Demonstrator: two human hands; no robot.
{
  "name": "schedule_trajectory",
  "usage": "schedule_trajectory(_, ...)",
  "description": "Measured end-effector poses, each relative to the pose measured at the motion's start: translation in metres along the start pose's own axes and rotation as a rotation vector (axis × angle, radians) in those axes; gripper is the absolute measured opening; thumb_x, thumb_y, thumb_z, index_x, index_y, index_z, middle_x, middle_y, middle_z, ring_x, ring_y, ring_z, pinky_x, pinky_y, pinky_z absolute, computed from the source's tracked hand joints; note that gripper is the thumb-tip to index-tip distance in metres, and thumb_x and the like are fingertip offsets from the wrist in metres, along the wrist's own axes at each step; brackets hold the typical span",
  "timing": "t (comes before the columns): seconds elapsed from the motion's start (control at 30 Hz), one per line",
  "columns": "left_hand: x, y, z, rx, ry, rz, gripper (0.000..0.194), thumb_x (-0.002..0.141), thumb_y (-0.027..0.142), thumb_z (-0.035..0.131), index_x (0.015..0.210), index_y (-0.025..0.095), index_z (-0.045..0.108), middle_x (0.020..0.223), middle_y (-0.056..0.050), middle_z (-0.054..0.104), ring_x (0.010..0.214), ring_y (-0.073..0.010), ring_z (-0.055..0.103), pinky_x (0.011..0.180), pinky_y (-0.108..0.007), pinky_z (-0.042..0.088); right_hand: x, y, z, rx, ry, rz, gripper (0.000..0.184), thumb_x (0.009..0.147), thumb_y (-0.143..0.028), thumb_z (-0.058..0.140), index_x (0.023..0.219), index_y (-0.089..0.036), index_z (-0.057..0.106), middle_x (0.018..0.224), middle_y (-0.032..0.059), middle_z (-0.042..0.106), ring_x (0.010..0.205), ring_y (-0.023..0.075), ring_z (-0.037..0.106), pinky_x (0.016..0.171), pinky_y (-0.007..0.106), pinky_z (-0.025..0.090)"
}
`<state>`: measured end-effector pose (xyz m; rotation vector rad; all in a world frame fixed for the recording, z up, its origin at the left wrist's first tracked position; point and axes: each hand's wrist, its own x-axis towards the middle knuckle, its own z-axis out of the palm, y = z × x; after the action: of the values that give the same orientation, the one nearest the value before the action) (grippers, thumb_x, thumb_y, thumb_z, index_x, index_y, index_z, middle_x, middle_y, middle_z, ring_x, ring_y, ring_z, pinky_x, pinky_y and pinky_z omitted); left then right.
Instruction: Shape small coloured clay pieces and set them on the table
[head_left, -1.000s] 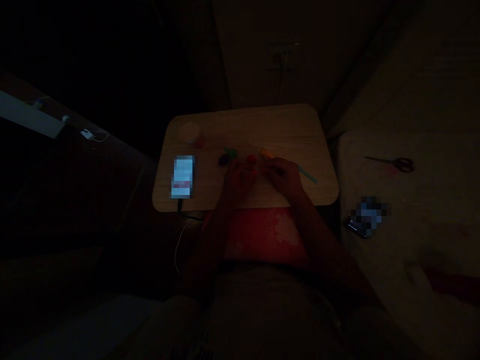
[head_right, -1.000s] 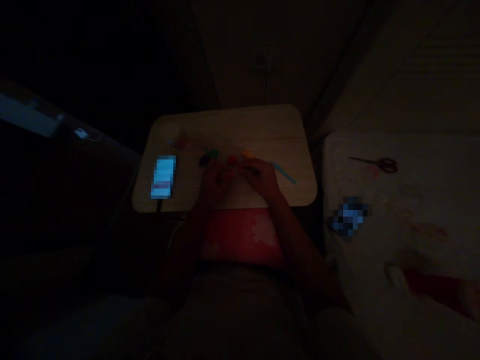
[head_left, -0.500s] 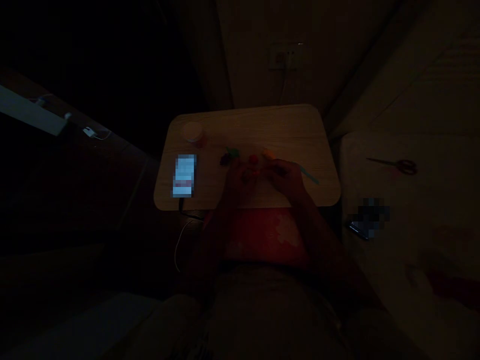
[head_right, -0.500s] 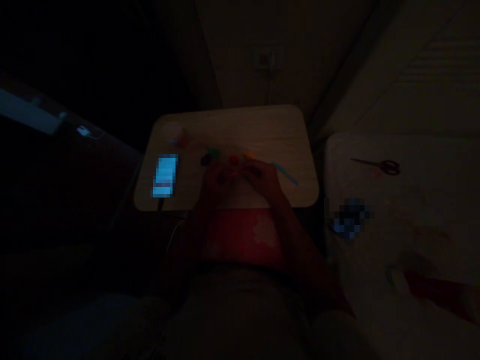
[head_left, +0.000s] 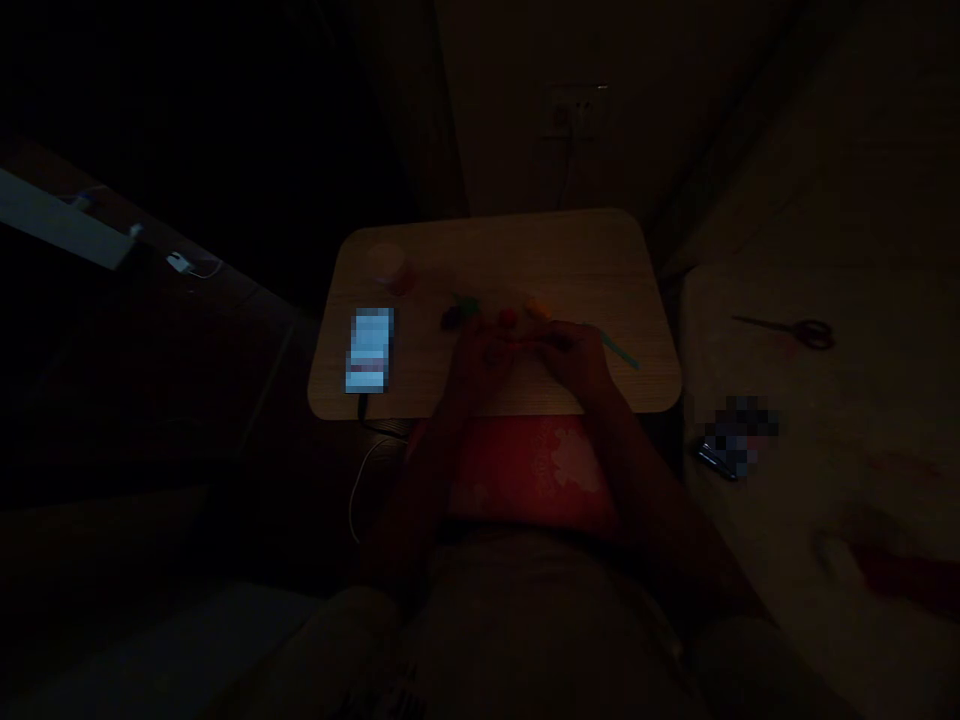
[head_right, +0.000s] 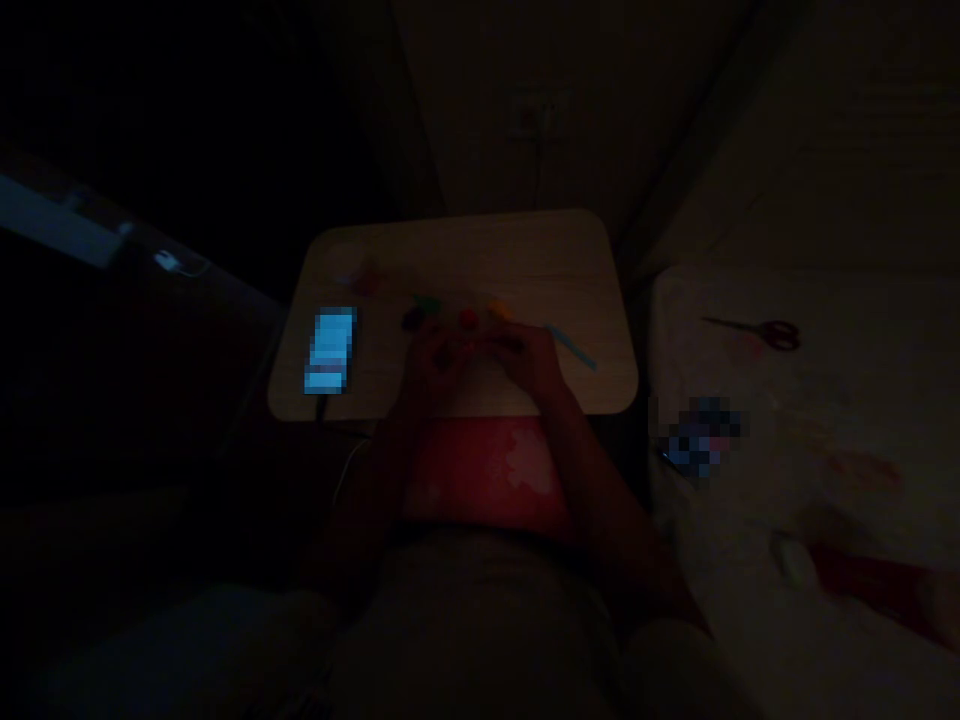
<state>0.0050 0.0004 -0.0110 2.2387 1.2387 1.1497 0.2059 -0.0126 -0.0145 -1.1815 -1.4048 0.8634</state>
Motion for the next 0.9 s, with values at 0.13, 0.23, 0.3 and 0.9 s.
schedule_trajectory(0.13,-0.0007,-0.0007,-0.0003,-0.036,0.009,0.031,0.015,0.097,0.034,0.074,0.101,0.020,0.075,0.099,-0.006,0.063,0.094,-0.0219,0.065,0.088,-0.037,0.056,0.0009,-0.0020,-0.0013,-0.016,0.006,-0.035,0.007,0.079,-0.031,0.084,0.082,-0.025,0.086,0.085,0.0036,0.084,0.076,0.0215,0.077,0.074,0.033,0.061)
schedule_trajectory(0.23,-0.0009,-0.0010,-0.0004,-0.057,0.040,0.054,0.018,0.098,0.037,0.073,0.100,0.019,0.076,0.099,-0.006,0.064,0.090,-0.0202,0.066,0.085,-0.035,0.056,0.0012,-0.0022,-0.0011,-0.024,0.010,-0.014,0.009,0.079,-0.031,0.084,0.084,-0.025,0.086,0.086,0.0039,0.084,0.077,0.0218,0.077,0.074,0.033,0.061)
schedule_trajectory(0.3,-0.0011,-0.0008,-0.0008,-0.057,0.038,0.060,0.021,0.099,0.040,0.072,0.101,0.020,0.077,0.101,-0.006,0.064,0.090,-0.0198,0.066,0.085,-0.035,0.056,0.0009,-0.0019,-0.0012,-0.023,-0.003,0.009,0.010,0.079,-0.033,0.084,0.085,-0.024,0.086,0.084,0.0036,0.084,0.074,0.0213,0.076,0.072,0.032,0.060)
schedule_trajectory(0.9,-0.0004,-0.0001,-0.0009,-0.058,0.012,0.010,0.026,0.095,0.047,0.076,0.097,0.021,0.078,0.094,-0.005,0.060,0.089,-0.0204,0.063,0.083,-0.036,0.055,-0.0004,-0.0060,-0.0013,-0.032,-0.047,-0.065,0.014,0.081,-0.037,0.082,0.084,-0.023,0.083,0.088,0.0048,0.083,0.080,0.0223,0.076,0.077,0.034,0.060)
